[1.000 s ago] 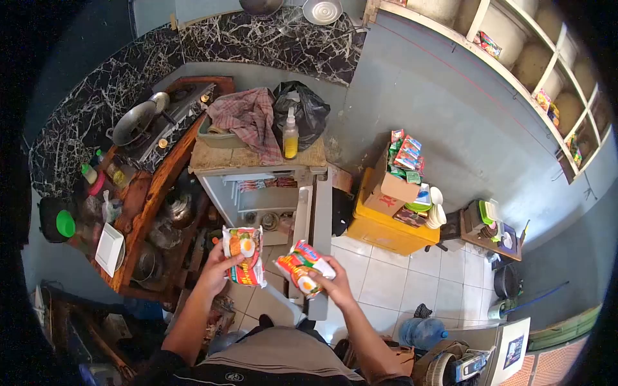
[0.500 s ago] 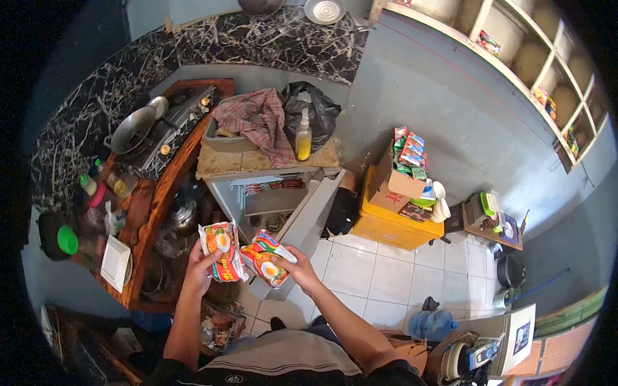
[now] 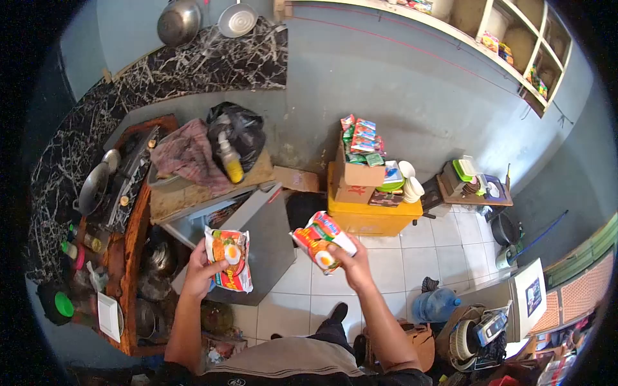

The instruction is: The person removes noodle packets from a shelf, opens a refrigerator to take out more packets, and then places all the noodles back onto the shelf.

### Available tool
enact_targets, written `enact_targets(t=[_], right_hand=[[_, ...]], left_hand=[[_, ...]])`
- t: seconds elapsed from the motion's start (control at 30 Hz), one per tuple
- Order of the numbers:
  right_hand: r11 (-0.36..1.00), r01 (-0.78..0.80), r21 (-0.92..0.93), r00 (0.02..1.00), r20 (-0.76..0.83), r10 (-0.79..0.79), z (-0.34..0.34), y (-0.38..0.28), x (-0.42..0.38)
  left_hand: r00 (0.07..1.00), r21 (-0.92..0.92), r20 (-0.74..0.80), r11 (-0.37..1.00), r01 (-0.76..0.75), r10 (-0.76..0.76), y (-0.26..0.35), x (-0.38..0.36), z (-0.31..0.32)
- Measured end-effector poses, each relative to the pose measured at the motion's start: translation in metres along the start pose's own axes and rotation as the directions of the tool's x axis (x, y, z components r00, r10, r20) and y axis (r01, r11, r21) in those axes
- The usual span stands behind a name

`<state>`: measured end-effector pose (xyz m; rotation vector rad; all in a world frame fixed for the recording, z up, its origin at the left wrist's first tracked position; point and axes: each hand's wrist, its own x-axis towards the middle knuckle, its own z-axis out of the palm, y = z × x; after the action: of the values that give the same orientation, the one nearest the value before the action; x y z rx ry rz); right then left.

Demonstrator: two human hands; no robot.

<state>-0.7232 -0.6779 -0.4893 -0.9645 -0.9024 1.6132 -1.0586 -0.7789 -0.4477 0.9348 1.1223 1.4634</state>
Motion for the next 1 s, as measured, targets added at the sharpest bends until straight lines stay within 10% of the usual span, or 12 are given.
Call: enact_targets(t=[0.43, 1.0], right_hand=[[0.858, 0.363, -0.363, 0.928, 0.221, -0.299, -0.135, -0.221, 0.113], [0.596, 0.708, -0.379, 0.659, 0.657, -0.366, -0.045, -0.393, 0.242]], left_hand=[[0.948, 0.187, 0.249, 0.950, -0.250, 0.200, 0.035, 0.177, 0.210], [0.837, 0.566, 0.398, 0.618, -0.546, 0.375, 0.221, 0.297, 0.266]])
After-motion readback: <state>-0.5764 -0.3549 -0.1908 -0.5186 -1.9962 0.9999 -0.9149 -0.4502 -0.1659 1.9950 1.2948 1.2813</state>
